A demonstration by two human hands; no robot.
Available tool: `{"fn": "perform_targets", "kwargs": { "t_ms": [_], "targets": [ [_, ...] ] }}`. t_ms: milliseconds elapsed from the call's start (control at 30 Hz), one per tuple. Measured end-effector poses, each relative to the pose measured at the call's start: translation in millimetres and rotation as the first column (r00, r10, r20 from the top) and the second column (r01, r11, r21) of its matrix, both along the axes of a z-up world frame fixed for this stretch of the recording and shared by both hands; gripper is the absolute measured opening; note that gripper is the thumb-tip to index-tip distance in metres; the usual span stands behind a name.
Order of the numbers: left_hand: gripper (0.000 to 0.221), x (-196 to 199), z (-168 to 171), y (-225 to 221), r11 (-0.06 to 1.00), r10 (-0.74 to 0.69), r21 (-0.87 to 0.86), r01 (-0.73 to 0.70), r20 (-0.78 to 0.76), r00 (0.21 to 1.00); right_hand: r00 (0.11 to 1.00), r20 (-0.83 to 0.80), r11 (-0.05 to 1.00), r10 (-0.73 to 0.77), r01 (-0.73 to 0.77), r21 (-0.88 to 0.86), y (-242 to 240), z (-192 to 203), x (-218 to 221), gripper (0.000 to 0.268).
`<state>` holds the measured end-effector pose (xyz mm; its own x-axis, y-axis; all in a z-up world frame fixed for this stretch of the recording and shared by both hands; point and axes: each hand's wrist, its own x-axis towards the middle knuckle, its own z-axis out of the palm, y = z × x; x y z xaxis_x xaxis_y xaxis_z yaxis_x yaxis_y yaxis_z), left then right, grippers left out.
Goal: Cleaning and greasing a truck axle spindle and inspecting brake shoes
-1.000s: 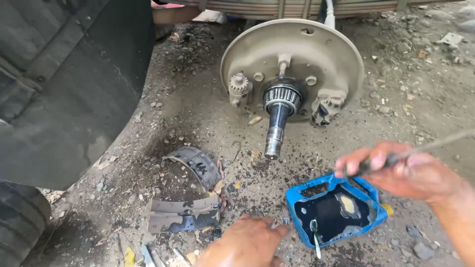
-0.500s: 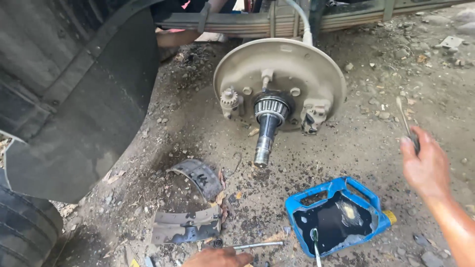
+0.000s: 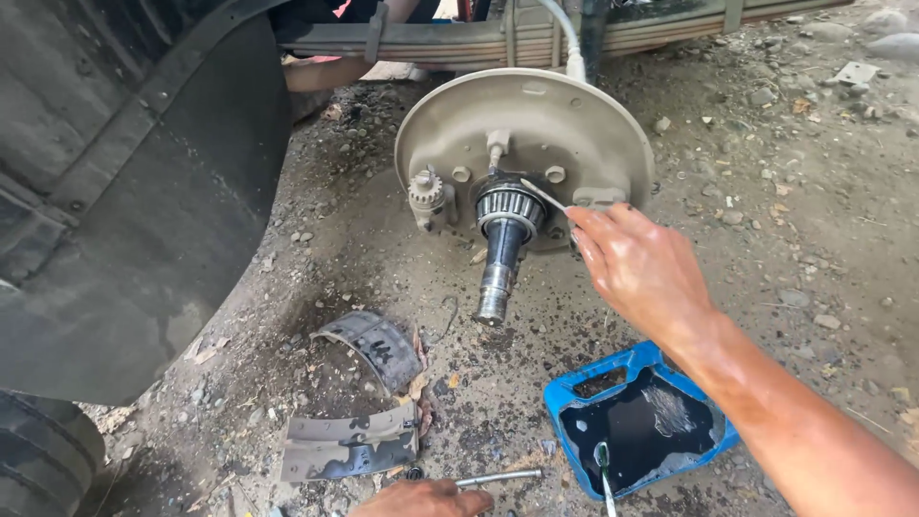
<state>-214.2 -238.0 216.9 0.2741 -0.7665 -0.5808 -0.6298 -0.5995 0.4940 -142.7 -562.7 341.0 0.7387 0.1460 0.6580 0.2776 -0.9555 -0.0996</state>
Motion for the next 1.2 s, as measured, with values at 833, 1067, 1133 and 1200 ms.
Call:
{"fn": "perform_targets", "kwargs": {
  "t_ms": [833, 1067, 1133, 1200],
  "targets": [
    [0.045, 12.9, 49.9, -20.8, 0.984, -0.001, 0.175, -0.002, 0.018, 1.000, 0.978, -0.207, 0.895, 0.025, 0.070, 0.441, 39.2, -32.3, -17.7, 0.036],
    [0.051, 14.6, 20.0, -17.7, 0.953, 0.016, 0.304, -0.008, -0.021, 1.000, 0.876, -0.480, 0.821, 0.040, 0.246, 0.515, 44.0, -81.1, -26.5, 0.041],
    [0.054, 16.7, 41.6, -18.3, 0.969, 0.011, 0.247, -0.012, 0.004, 1.000, 0.910, -0.414, 0.811, 0.034, 0.217, 0.544, 43.0, -67.7, -24.1, 0.038],
    [0.057, 14.0, 38.1, -14.5, 0.983, 0.011, 0.185, -0.016, 0.025, 1.000, 0.937, -0.349, 0.803, 0.027, 0.187, 0.566, 46.7, -53.4, -25.0, 0.035]
  ]
}}
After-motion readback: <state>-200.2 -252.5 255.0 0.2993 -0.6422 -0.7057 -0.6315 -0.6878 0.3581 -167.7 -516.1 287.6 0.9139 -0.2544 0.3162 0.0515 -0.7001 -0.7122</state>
